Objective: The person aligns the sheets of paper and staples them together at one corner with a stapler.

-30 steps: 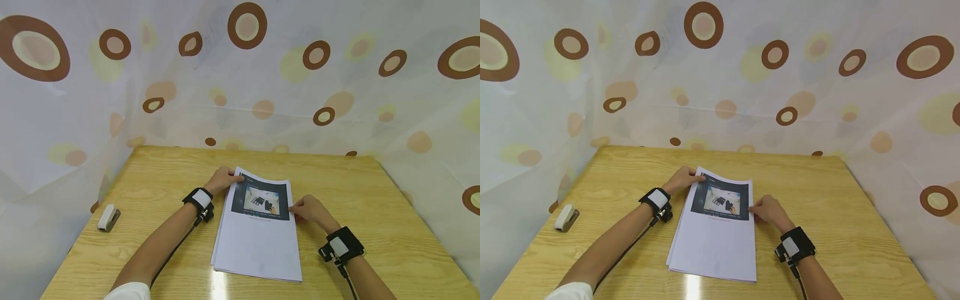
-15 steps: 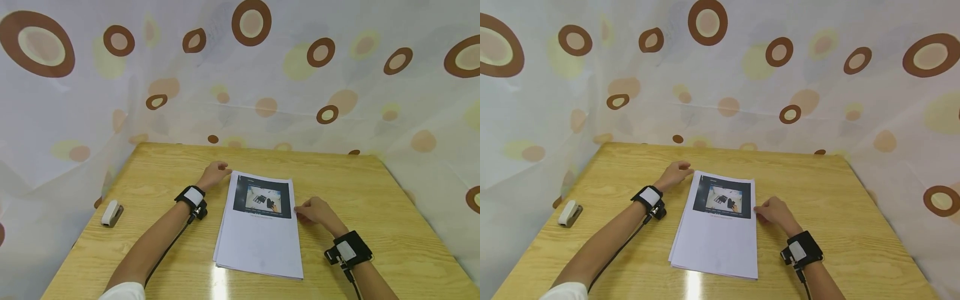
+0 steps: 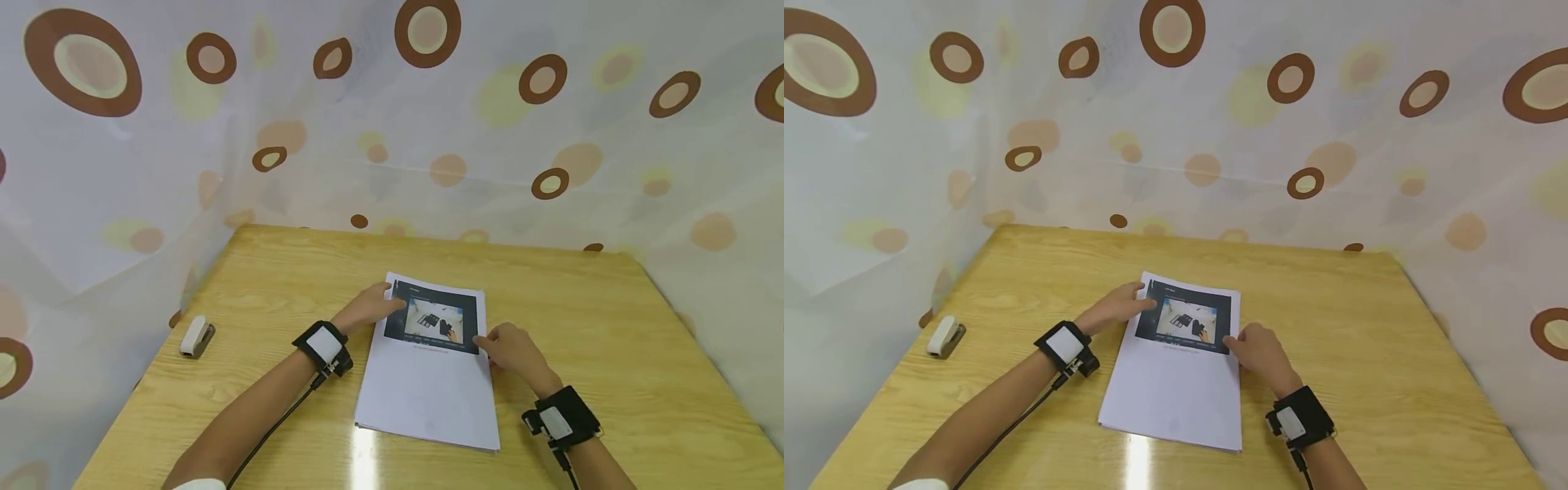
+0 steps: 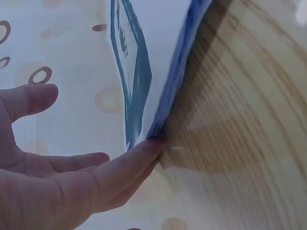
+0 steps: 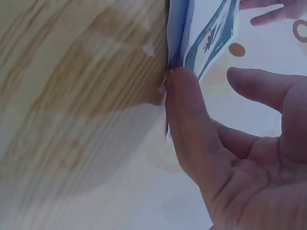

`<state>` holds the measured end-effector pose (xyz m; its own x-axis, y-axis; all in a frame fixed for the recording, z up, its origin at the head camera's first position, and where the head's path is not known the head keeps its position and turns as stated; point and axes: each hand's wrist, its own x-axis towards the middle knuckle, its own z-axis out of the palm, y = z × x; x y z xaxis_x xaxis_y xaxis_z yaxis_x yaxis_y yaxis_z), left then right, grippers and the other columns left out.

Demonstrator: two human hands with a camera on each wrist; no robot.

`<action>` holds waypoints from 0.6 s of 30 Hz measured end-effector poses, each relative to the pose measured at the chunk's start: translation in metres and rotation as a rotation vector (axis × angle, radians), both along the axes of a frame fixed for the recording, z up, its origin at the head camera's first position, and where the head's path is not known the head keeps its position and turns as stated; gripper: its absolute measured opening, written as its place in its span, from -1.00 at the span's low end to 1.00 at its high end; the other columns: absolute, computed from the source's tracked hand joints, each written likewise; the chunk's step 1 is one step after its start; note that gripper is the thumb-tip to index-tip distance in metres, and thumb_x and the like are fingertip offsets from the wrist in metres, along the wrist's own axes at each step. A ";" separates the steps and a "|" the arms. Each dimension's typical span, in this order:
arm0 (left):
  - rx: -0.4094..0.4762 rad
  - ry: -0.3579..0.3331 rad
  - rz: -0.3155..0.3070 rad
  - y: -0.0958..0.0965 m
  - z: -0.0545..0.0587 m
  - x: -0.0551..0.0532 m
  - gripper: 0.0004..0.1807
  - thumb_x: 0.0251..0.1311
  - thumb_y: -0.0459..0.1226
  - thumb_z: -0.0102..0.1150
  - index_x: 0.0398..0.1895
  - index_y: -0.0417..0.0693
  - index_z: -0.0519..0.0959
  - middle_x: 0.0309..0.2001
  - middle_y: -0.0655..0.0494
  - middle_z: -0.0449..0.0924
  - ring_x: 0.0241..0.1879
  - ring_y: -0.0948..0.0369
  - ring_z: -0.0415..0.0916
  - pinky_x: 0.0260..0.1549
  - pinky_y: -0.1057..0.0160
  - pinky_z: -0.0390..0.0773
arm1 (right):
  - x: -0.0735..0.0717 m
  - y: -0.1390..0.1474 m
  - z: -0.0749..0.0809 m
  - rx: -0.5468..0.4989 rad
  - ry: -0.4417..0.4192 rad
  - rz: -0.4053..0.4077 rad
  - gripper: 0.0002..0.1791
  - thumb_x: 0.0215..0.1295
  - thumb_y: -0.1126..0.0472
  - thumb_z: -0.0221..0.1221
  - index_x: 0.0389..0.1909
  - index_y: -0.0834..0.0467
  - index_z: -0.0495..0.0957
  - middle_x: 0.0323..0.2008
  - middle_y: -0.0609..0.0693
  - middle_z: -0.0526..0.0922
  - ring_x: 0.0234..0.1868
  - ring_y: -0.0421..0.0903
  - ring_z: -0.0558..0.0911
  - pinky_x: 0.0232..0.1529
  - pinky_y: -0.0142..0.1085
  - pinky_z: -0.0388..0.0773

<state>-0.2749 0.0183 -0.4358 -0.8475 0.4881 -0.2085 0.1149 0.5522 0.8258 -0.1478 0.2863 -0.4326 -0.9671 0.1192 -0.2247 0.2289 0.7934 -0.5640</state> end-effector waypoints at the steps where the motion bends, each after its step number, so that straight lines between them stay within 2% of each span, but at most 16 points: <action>1: 0.002 0.006 -0.009 0.001 0.000 0.002 -0.23 0.40 -0.06 0.08 0.51 -0.31 0.13 0.46 -0.26 0.16 0.42 -0.13 0.16 0.29 -0.11 0.24 | 0.000 0.000 0.000 -0.008 0.000 -0.003 -0.57 0.43 0.09 0.14 -0.15 0.47 0.59 -0.48 0.08 0.62 -0.46 -0.03 0.62 -0.37 -0.19 0.58; 4: 0.029 0.001 0.012 -0.002 -0.001 0.003 -0.24 0.41 -0.08 0.08 0.52 -0.29 0.12 0.47 -0.25 0.15 0.42 -0.14 0.15 0.30 -0.13 0.23 | 0.002 0.007 -0.001 -0.039 0.000 -0.015 -0.53 0.45 0.08 0.12 -0.08 0.50 0.56 -0.43 0.10 0.65 -0.42 -0.04 0.66 -0.33 -0.18 0.63; 7: 0.062 -0.036 0.039 -0.010 -0.001 0.002 -0.25 0.42 -0.10 0.08 0.53 -0.25 0.10 0.47 -0.25 0.15 0.41 -0.15 0.18 0.28 -0.14 0.24 | 0.002 0.018 -0.002 -0.077 0.011 -0.019 -0.47 0.48 0.06 0.09 0.04 0.54 0.49 -0.36 0.14 0.67 -0.37 -0.03 0.68 -0.30 -0.16 0.64; 9: 0.089 -0.059 0.047 -0.013 -0.002 0.000 -0.26 0.42 -0.11 0.08 0.53 -0.23 0.10 0.46 -0.26 0.16 0.39 -0.15 0.20 0.27 -0.14 0.27 | 0.001 0.024 -0.003 -0.092 0.028 -0.001 -0.42 0.51 0.03 0.06 0.15 0.54 0.43 -0.23 0.23 0.67 -0.28 0.01 0.68 -0.22 -0.12 0.62; 11: 0.104 -0.062 0.041 -0.013 -0.003 -0.003 -0.27 0.42 -0.11 0.08 0.53 -0.22 0.10 0.45 -0.28 0.17 0.39 -0.15 0.20 0.26 -0.13 0.28 | -0.003 0.028 -0.003 -0.136 0.047 0.021 -0.36 0.54 0.02 0.02 0.26 0.55 0.33 -0.04 0.36 0.61 -0.14 0.11 0.66 -0.10 -0.04 0.59; 14: 0.128 -0.047 0.028 -0.008 -0.007 -0.009 -0.29 0.44 -0.13 0.06 0.53 -0.22 0.11 0.44 -0.31 0.17 0.41 -0.15 0.16 0.27 -0.12 0.28 | -0.014 0.030 -0.004 -0.224 0.067 0.046 -0.35 0.59 0.04 -0.06 0.35 0.55 0.21 0.23 0.47 0.40 0.10 0.26 0.55 0.09 0.05 0.49; 18: 0.135 -0.038 0.022 0.002 -0.010 -0.015 -0.30 0.47 -0.15 0.03 0.55 -0.22 0.07 0.46 -0.31 0.12 0.44 -0.15 0.11 0.29 -0.11 0.25 | -0.028 0.026 -0.007 -0.342 0.071 0.034 -0.42 0.61 0.15 -0.14 0.36 0.58 0.17 0.30 0.51 0.29 0.26 0.35 0.41 0.20 0.07 0.42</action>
